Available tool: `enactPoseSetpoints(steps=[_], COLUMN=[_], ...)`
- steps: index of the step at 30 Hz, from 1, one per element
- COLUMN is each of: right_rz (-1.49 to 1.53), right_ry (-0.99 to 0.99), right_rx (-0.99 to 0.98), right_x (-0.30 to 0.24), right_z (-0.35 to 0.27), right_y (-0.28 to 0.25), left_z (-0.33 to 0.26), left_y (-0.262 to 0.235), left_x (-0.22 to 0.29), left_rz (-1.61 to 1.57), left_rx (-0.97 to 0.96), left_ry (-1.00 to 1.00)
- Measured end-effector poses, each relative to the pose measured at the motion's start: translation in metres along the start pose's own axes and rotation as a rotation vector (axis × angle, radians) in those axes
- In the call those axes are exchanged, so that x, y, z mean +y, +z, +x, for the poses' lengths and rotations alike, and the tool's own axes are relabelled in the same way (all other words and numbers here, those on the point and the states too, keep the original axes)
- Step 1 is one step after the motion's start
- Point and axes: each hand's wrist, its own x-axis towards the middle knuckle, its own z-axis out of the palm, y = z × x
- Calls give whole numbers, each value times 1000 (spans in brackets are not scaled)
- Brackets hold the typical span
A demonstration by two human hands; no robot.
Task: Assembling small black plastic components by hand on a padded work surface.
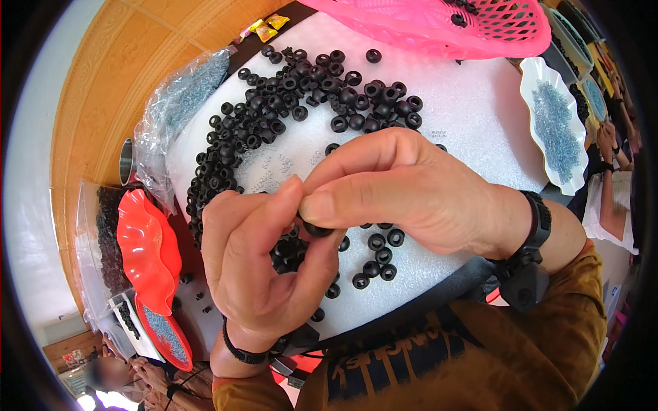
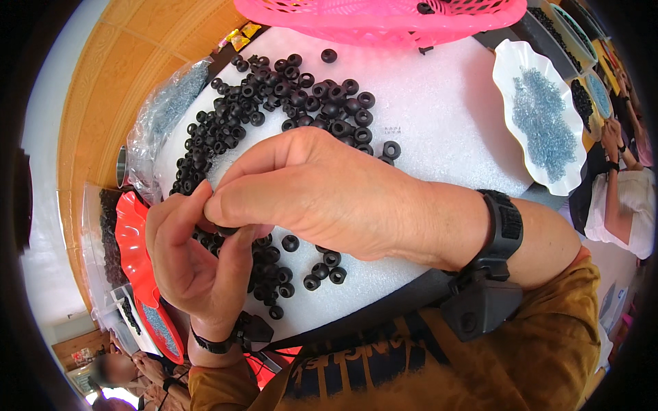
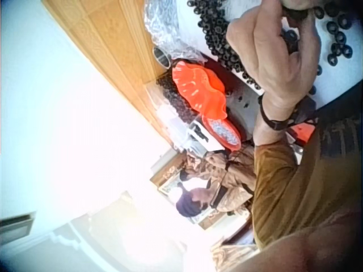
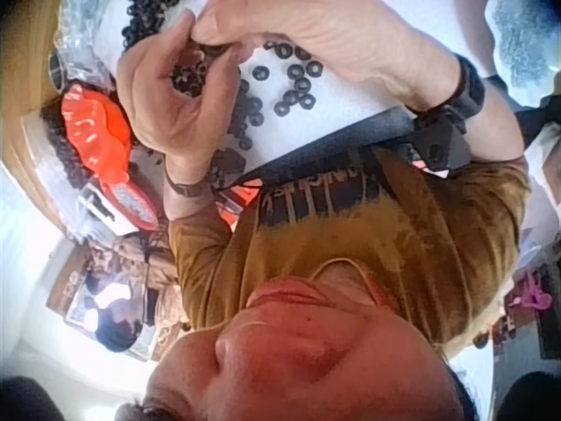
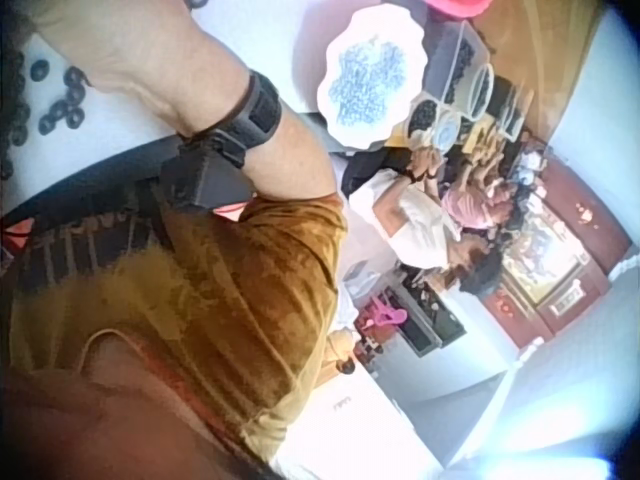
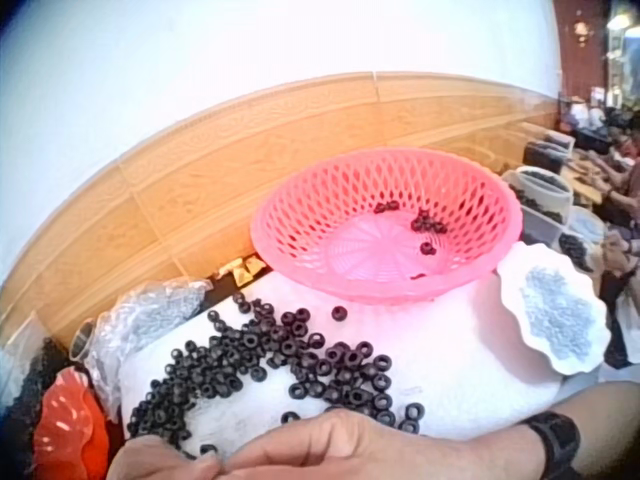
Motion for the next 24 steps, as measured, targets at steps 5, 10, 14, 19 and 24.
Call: enactPoseSetpoints(steps=[5, 10, 14, 19, 24], right_rz=[5, -33, -8, -4, -11], right_ry=[-5, -8, 1, 10, 23], right_rx=[0, 12, 3, 3, 45], right_x=[2, 1, 2, 3, 3], right_z=[1, 0, 0, 0, 0], right_y=[-1, 0, 0, 3, 8], left_z=[-1, 1, 0, 1, 6], left_y=[2, 1, 4, 1, -7], left_x=[1, 1, 0, -2, -1], left_rz=[-41, -45, -75, 89, 360], left_rx=[27, 15, 35, -10, -156], left_ry=[-28, -22, -55, -24, 109])
